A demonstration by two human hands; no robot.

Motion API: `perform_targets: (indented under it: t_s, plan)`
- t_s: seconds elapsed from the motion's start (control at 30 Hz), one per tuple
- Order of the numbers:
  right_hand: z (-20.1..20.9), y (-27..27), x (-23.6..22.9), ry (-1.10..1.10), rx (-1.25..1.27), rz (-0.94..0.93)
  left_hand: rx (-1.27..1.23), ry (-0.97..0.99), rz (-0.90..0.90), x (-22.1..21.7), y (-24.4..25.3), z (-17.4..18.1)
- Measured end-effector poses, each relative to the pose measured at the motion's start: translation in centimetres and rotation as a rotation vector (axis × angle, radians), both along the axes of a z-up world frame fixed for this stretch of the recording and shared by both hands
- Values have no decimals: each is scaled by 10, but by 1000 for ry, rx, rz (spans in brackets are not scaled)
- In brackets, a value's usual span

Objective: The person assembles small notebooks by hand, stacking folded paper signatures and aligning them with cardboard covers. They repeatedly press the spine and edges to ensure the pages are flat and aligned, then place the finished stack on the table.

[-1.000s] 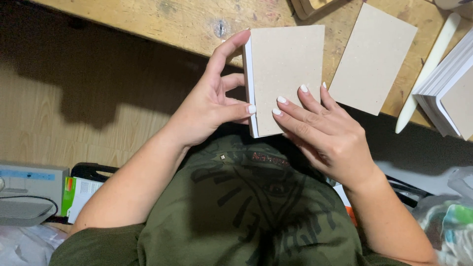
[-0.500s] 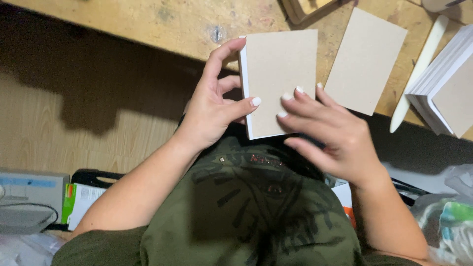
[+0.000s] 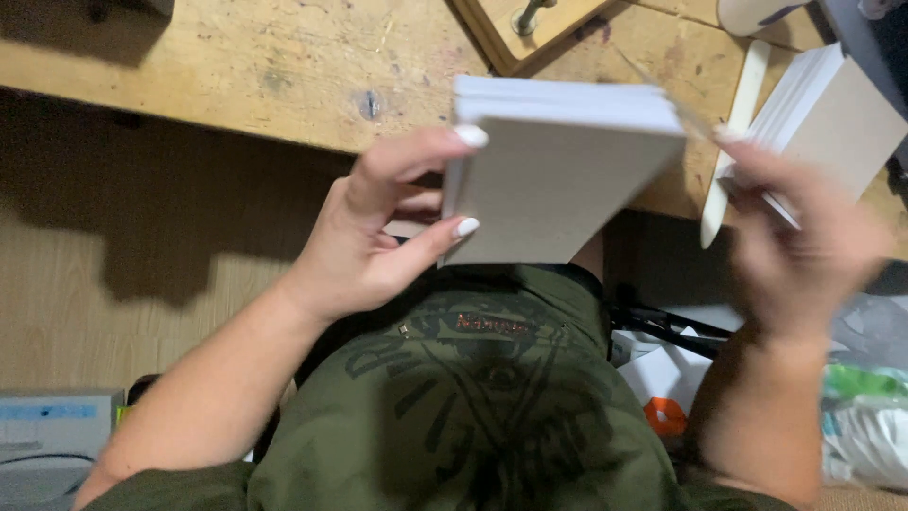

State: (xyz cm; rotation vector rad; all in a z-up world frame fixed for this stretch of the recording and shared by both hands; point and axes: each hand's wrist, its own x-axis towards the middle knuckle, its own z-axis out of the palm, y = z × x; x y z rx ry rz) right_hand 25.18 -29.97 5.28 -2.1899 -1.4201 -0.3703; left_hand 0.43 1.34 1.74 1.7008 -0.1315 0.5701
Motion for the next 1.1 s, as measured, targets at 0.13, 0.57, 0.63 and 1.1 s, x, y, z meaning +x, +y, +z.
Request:
perform_targets:
  t_s: [0.13,0.57,0.63,1.1]
  plan:
    - [47,6,33,473,131,-10,358,-254,-90,36,14,3]
    - [84,98,2,138,-411,231,474,-308,5,88,28,-49]
    - [79,103,-1,19,-410,275,450,-311,5,86,25,-57]
    - [80,102,-1,146,-367,237,139,-120,101,88,15,-38]
